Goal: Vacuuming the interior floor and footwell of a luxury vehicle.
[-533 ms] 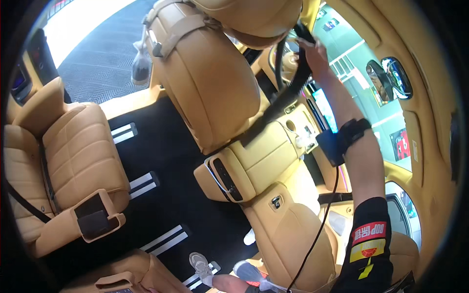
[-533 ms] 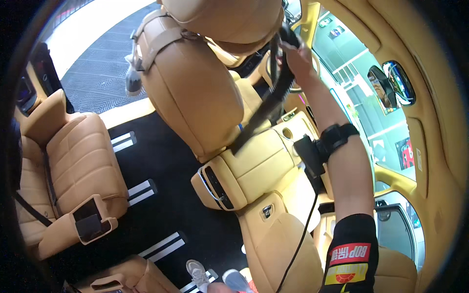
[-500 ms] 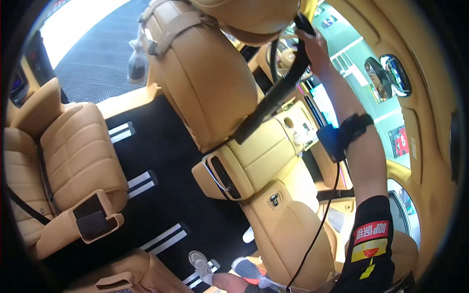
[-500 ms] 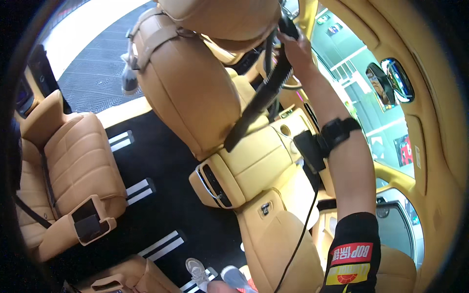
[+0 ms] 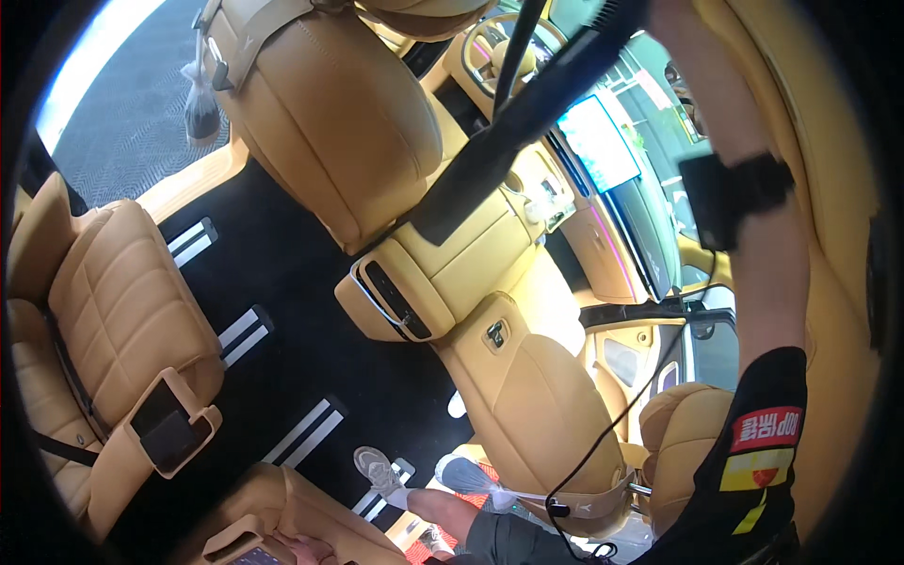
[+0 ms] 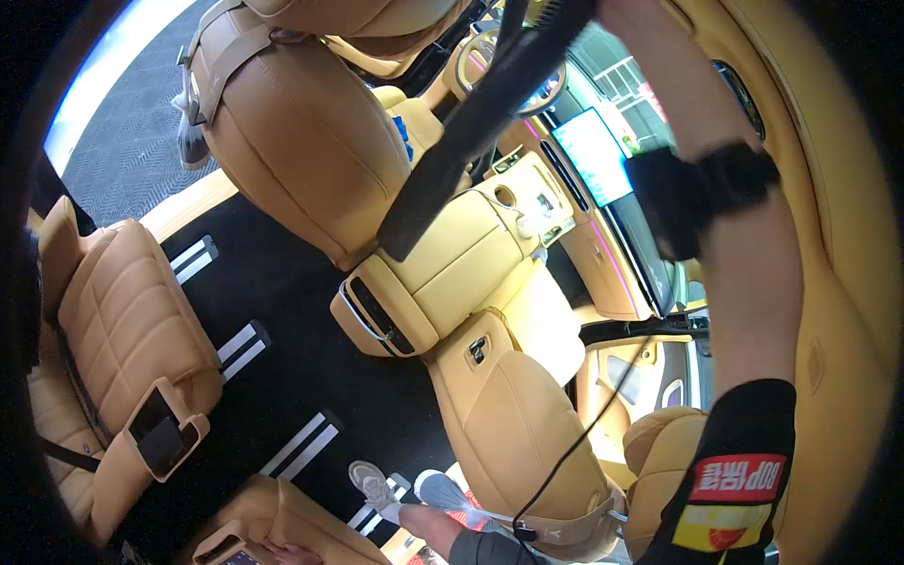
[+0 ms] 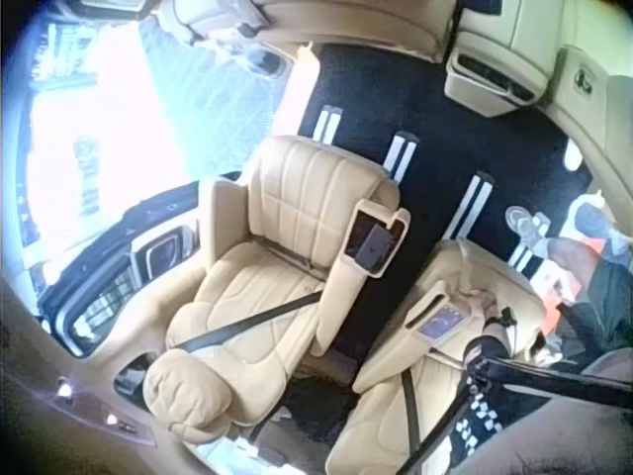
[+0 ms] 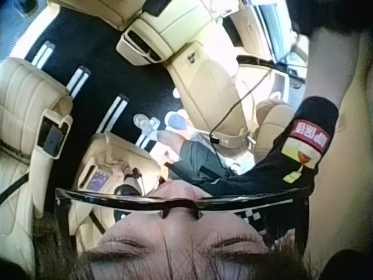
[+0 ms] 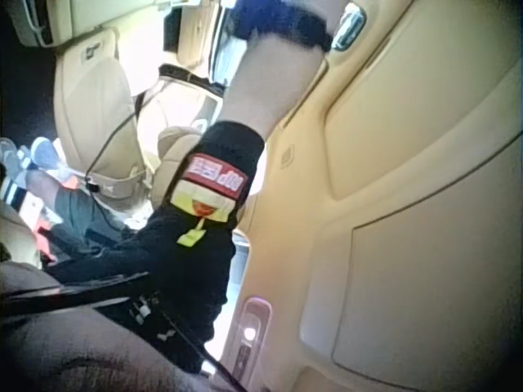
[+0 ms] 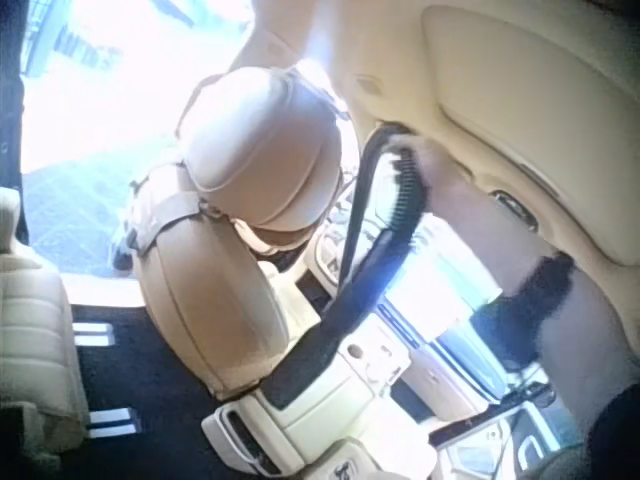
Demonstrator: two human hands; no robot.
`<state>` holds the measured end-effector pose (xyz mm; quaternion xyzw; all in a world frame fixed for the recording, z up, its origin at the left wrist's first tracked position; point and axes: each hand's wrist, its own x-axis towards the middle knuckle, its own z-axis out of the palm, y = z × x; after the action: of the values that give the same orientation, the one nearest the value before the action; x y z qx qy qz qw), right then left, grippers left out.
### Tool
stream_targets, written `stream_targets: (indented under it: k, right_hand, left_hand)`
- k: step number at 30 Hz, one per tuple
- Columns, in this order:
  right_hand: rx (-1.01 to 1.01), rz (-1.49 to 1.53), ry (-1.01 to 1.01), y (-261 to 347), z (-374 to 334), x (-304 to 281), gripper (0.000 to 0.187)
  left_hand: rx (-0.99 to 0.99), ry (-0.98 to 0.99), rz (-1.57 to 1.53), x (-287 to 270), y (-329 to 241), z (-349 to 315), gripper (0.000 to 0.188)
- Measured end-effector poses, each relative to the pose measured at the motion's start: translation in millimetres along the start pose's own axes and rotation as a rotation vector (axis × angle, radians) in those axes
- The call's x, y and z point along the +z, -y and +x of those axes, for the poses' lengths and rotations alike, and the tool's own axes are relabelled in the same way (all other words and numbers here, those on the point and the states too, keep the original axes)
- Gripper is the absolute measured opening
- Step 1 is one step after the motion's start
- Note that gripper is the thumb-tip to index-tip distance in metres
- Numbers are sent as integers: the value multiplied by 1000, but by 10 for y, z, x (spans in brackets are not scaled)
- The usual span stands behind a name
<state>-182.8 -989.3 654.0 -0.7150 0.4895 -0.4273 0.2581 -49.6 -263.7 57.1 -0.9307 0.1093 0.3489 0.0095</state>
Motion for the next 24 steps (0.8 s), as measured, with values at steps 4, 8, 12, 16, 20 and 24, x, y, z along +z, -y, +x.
stream_targets:
  k: [4,8,12,16,20,24]
  right_hand:
    - [-189,-119,33,331,-628,-392,26]
    - [-57,-179,81,-201,-705,-323,32]
    - [280,-112,5,-1291,-343,-408,29]
    - [261,-133,-28,-1952,-440,-96,33]
    - [327,-111,-101,-2258,-398,206,30]
    - [328,-174,24,-2107,-403,371,36]
  left_hand:
    - [-3,8,-26,-14,-65,-59,54]
    - [-17,-1,-46,-8,-94,-31,54]
    - [-61,-11,-87,3,-47,-81,54]
    - [-53,-8,-98,21,-195,-44,54]
    - [-70,-12,-102,77,-280,-48,54]
    - [-82,-19,-107,0,-280,32,54]
